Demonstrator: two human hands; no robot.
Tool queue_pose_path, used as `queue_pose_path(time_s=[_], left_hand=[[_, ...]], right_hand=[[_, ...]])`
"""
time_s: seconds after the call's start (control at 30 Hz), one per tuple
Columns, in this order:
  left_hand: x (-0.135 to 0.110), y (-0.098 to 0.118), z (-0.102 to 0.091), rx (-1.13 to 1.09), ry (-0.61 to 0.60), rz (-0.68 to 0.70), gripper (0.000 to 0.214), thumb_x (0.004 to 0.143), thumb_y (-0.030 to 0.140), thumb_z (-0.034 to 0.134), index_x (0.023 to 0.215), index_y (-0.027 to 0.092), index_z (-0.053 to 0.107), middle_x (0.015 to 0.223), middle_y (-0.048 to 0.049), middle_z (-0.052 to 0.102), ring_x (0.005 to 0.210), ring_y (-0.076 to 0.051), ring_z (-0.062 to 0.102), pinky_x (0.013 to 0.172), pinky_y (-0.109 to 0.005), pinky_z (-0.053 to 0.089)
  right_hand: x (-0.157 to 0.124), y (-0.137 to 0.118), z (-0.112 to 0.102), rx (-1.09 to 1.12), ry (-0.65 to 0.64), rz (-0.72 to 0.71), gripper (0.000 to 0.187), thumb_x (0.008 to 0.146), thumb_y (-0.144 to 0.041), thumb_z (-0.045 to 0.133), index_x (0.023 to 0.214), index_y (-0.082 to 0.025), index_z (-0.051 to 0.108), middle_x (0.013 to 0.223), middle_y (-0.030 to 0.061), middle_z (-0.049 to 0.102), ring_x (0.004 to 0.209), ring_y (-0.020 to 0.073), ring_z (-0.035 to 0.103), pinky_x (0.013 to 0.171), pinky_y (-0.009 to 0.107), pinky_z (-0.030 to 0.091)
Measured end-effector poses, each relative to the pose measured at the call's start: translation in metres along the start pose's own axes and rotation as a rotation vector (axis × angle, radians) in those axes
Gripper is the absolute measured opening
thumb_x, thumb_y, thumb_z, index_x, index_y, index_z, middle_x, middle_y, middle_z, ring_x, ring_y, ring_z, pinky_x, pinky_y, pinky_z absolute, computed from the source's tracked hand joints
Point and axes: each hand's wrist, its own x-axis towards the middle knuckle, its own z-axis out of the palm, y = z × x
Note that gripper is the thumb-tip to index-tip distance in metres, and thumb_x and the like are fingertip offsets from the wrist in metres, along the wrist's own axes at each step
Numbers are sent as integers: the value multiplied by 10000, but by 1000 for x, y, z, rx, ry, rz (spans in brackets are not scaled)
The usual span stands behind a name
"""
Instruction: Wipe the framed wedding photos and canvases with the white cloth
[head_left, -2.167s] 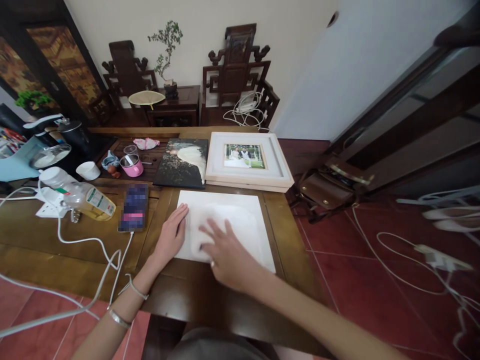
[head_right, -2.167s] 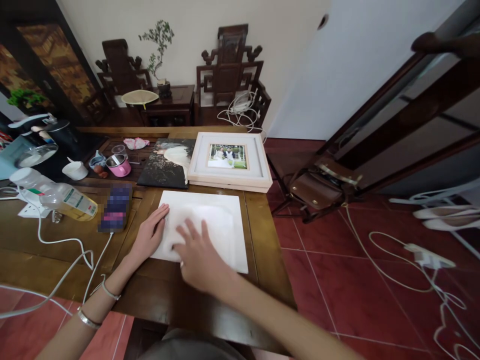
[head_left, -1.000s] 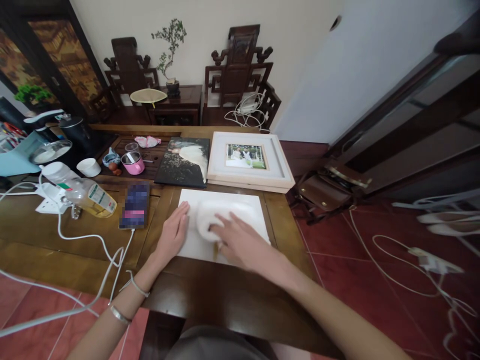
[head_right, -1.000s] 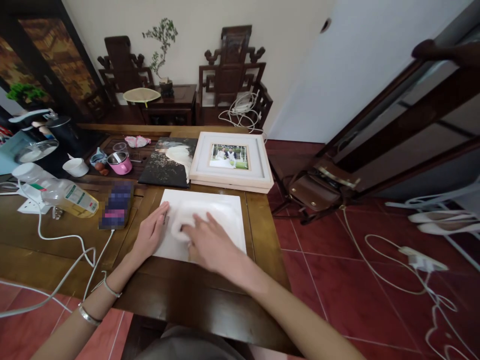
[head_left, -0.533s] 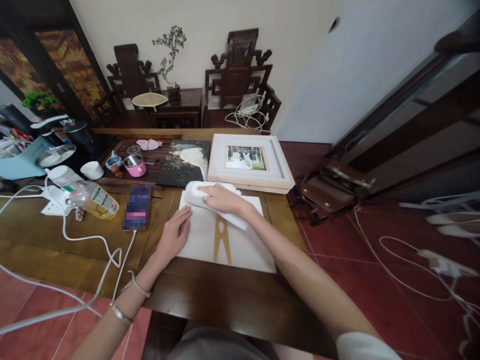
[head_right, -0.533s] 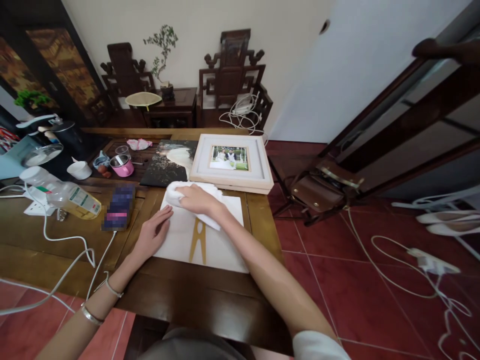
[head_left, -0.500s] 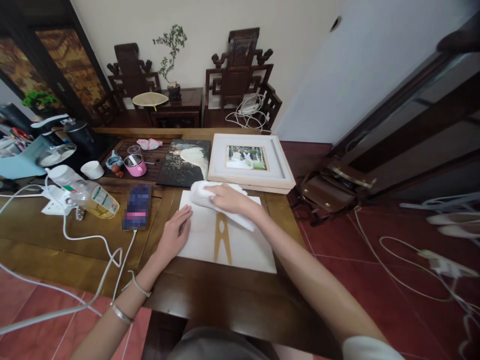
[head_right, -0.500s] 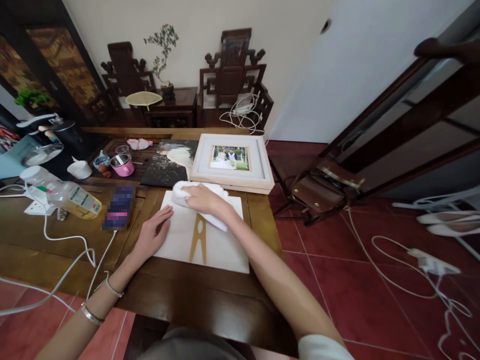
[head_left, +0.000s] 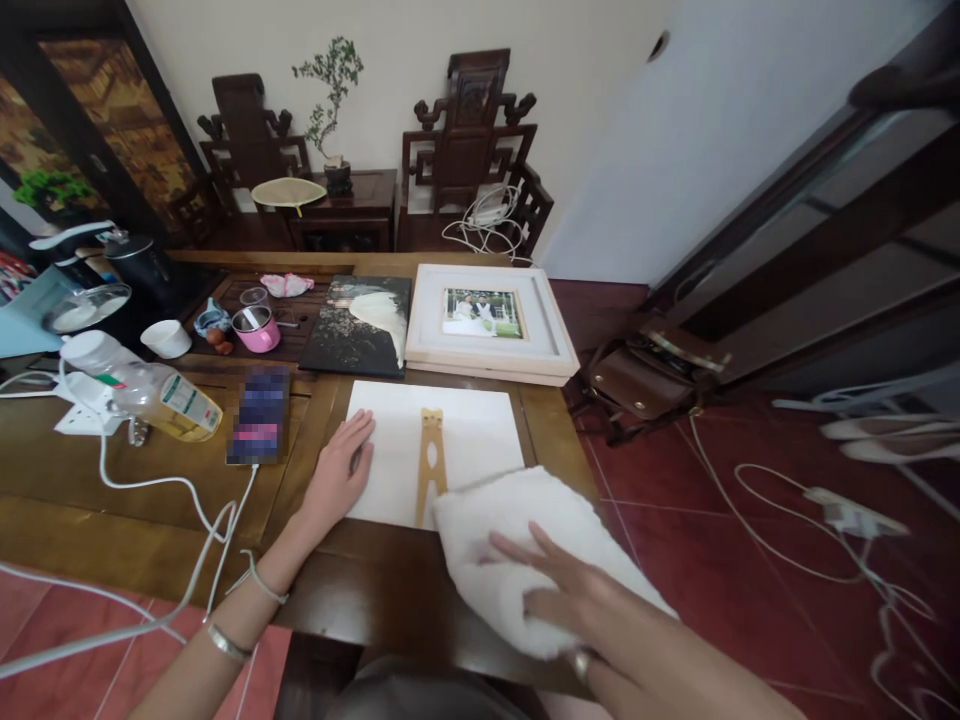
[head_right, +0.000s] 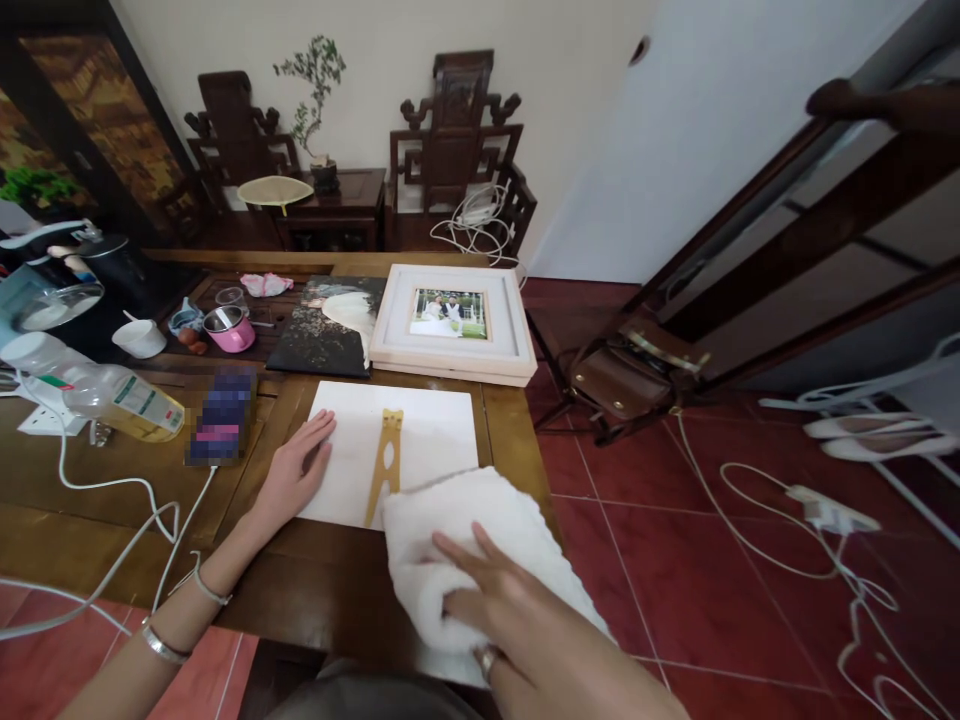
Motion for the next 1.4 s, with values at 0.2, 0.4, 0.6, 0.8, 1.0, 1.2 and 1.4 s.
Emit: queue_pose_path(time_s=[0.2,0.4,0.6,0.8,1.0,1.2,1.4], left_hand=[[1,-2,0,10,-2,19,365,924,250,460,1257,190,598,1353,-107,565,1323,-239,458,1132,-508,338],[1,-4,-1,-20,15,26,354,919,261,472,1238,202,615,1338,-95,580,1311,-240,473,1128,-502,346],[0,-5,-1,-9,7,20,366,922,257,467,1258,194,599,1359,-101,561,1324,-234,458,1130,-496,347],[1,-1,-1,7,-10,9,369,919,242,464,1258,182,598,1364,-108,555,1329,-238,451,1138,-489,336],[1,-1,-1,0,-6,2,364,919,237,467,1252,179,603,1352,-106,567,1323,-239,459,1134,-486,345],[1,-2,-2,-4,-9,2,361,925,246,459,1245,169,608,1354,-105,565,1326,-230,456,1131,-473,352],[1,-1,-2,5,-9,-1,367,922,246,464,1250,165,605,1356,-114,562,1324,-239,458,1132,-473,349]], right_hand=[[28,43,-11,24,114,111,451,673,-64,407,996,-241,667,1314,47,600,1338,280,413,1057,491,404],[114,73,-15,11,379,194,379,794,-116,365,1053,-206,626,1132,58,678,1262,301,492,1080,588,300],[109,26,18,-74,305,31,448,679,-25,415,1071,-76,627,1469,195,402,1444,329,121,1140,621,89],[47,-6,45,-26,137,-220,416,525,-60,458,855,-183,678,1495,75,395,1439,301,162,1156,608,64],[64,46,17,-89,350,-47,364,614,-72,427,870,-179,664,1385,130,528,1373,274,354,1146,535,237],[109,96,-15,-144,451,62,386,704,-93,373,978,-162,636,1340,133,569,1365,295,365,1117,571,265],[75,53,2,-142,294,49,350,672,-65,405,922,-149,634,1403,176,496,1400,324,281,1107,597,269]])
